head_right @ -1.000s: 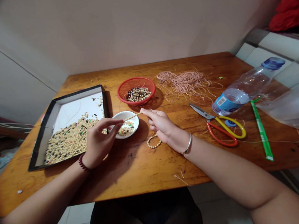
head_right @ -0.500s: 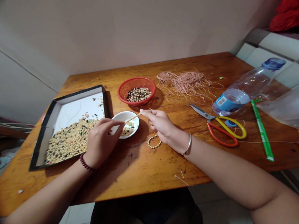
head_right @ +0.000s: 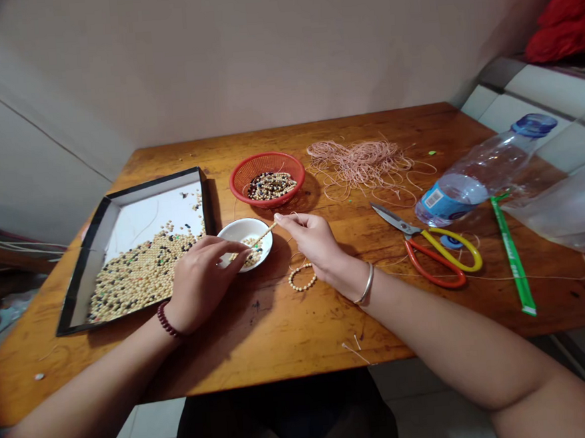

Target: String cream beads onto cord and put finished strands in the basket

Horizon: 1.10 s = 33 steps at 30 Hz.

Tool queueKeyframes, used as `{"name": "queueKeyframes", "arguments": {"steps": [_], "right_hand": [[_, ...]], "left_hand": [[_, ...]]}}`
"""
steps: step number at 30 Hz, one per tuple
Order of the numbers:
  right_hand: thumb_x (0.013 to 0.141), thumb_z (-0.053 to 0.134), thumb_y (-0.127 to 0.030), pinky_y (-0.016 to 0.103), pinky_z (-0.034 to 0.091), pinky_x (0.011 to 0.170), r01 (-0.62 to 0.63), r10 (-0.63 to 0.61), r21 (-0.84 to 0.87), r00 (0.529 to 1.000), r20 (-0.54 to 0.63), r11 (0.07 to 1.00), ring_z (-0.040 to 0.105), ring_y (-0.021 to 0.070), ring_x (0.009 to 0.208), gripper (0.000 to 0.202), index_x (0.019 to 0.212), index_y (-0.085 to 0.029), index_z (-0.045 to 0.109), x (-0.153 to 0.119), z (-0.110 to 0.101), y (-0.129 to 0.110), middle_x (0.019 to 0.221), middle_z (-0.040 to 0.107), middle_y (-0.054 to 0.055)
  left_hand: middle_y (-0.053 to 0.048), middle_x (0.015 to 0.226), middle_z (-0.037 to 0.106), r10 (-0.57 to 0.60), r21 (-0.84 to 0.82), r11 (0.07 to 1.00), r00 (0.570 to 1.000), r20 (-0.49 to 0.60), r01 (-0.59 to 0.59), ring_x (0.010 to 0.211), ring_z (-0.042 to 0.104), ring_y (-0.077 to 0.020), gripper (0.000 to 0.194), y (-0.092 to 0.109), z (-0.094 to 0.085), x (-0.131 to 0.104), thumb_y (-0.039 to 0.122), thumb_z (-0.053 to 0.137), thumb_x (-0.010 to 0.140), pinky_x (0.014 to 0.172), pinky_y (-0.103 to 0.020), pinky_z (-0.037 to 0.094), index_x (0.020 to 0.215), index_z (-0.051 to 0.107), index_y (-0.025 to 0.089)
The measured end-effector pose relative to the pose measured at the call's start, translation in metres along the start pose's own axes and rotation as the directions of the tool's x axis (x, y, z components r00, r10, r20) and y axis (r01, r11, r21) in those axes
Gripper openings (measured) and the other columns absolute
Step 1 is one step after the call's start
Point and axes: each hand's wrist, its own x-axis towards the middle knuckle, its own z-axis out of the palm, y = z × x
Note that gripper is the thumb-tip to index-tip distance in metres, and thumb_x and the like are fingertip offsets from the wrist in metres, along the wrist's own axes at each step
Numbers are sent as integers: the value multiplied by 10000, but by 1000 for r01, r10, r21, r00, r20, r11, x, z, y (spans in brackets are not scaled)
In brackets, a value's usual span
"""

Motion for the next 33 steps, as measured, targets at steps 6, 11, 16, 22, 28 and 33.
{"name": "queueKeyframes", "arguments": {"steps": [6,11,16,22,28,33], "right_hand": [[660,760,-372,237,179,436,-26,26,48,1000,9,998,243,55,488,243,652,-170,624,1,-2,0,541,378,-72],[670,762,-360,230,168,420,-24,24,57,1000,1,998,229,50,488,235,661,-165,630,3,-2,2,562,408,-63],[681,752,-344,230,181,420,0,0,50,1000,-8,999,255,41,498,214,699,-153,657,5,-3,4,683,523,-32],[670,761,-358,221,203,430,-11,10,46,1000,11,999,248,42,480,256,658,-145,620,3,-2,2,546,406,-73],[723,701,-441,225,79,392,-31,29,63,999,32,998,158,29,430,302,740,-143,652,5,-4,4,554,310,-83],[844,505,-452,226,37,377,-109,88,216,990,106,970,144,19,409,358,820,-147,690,10,-10,5,678,403,-34]], "left_hand": [[-44,850,690,-43,-141,989,998,36,48,801,631,-177,151,1,1,1,339,628,839,705,-300,500,853,717,218],[-46,837,696,-69,-215,973,994,84,86,762,633,-176,130,2,1,4,311,650,818,716,-326,514,864,725,215],[-34,840,702,-83,-244,965,993,82,100,775,629,-172,111,2,1,4,295,660,809,735,-327,515,860,724,220],[-33,851,700,-127,-219,966,989,73,140,820,615,-185,114,3,0,4,307,641,824,774,-346,503,836,713,219],[-26,863,705,-153,-267,946,980,130,184,835,611,-195,162,1,-3,7,343,607,845,805,-368,480,821,697,210],[-23,871,701,-179,-343,913,973,143,219,839,610,-184,158,-1,-2,8,342,614,842,792,-336,475,829,695,207]]}}
